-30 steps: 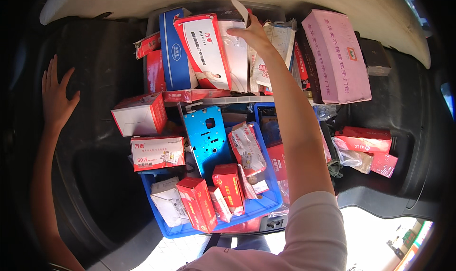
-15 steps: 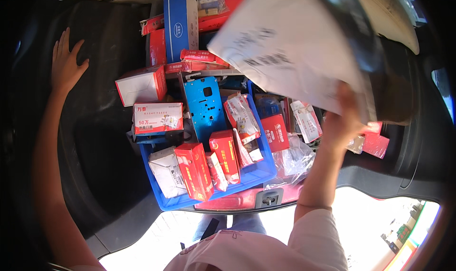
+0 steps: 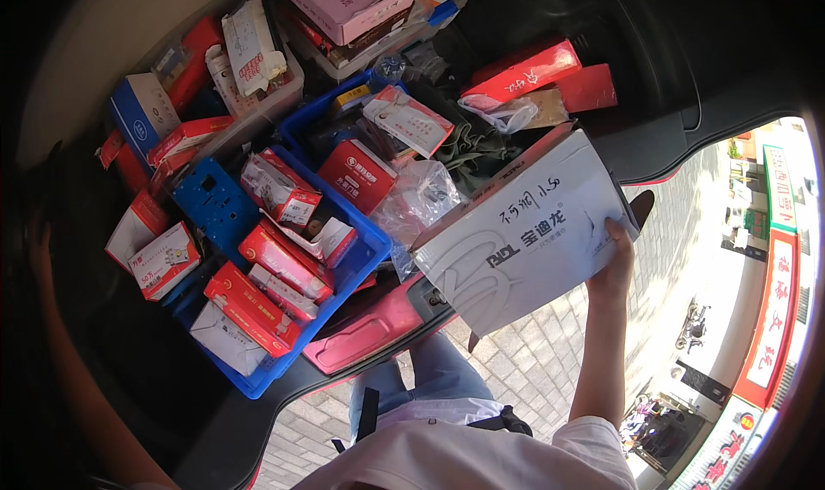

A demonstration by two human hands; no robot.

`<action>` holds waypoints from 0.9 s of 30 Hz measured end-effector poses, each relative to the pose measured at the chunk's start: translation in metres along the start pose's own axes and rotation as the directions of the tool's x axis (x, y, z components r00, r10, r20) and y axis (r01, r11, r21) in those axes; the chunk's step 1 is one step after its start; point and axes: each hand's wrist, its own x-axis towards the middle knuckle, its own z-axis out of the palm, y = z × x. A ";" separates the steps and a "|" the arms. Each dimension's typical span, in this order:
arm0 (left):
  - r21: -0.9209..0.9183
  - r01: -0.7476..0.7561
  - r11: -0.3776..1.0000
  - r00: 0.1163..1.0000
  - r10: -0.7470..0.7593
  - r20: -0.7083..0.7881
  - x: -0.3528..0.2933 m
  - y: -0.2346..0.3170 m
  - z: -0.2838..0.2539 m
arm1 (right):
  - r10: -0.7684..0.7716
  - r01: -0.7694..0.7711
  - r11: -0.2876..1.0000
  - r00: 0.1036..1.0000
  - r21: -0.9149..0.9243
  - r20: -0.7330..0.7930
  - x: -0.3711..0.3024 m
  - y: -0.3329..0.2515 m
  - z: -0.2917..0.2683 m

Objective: The person sorts through various small boxes and plastic-wrapped items in the open trunk of a car. They pick up, inspect, and rearrange the items within a blue crate and the trunk space, occasionally moving items from one side to the other.

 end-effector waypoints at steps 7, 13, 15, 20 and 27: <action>-0.784 0.075 0.616 0.992 0.034 0.122 0.012 0.296 -0.138 | 0.332 -0.285 0.878 0.941 0.384 -0.062 0.029 0.023 -0.045; -0.925 0.371 0.088 0.864 0.332 0.378 -0.067 0.518 -0.200 | 0.402 -0.231 0.847 0.869 0.479 -0.290 0.090 0.049 -0.056; -0.898 0.439 -0.021 0.851 0.331 0.408 -0.089 0.562 -0.210 | 0.231 -0.134 0.932 0.936 0.336 -0.266 0.135 0.050 -0.051; -0.834 0.551 -0.023 0.809 0.263 0.526 -0.133 0.618 -0.231 | -0.423 0.423 0.906 0.898 -0.030 -0.120 0.246 0.066 -0.018; -0.720 0.694 0.003 0.719 0.060 0.693 -0.188 0.583 -0.234 | -0.041 -0.041 0.865 0.988 -0.500 -0.151 0.338 0.098 -0.025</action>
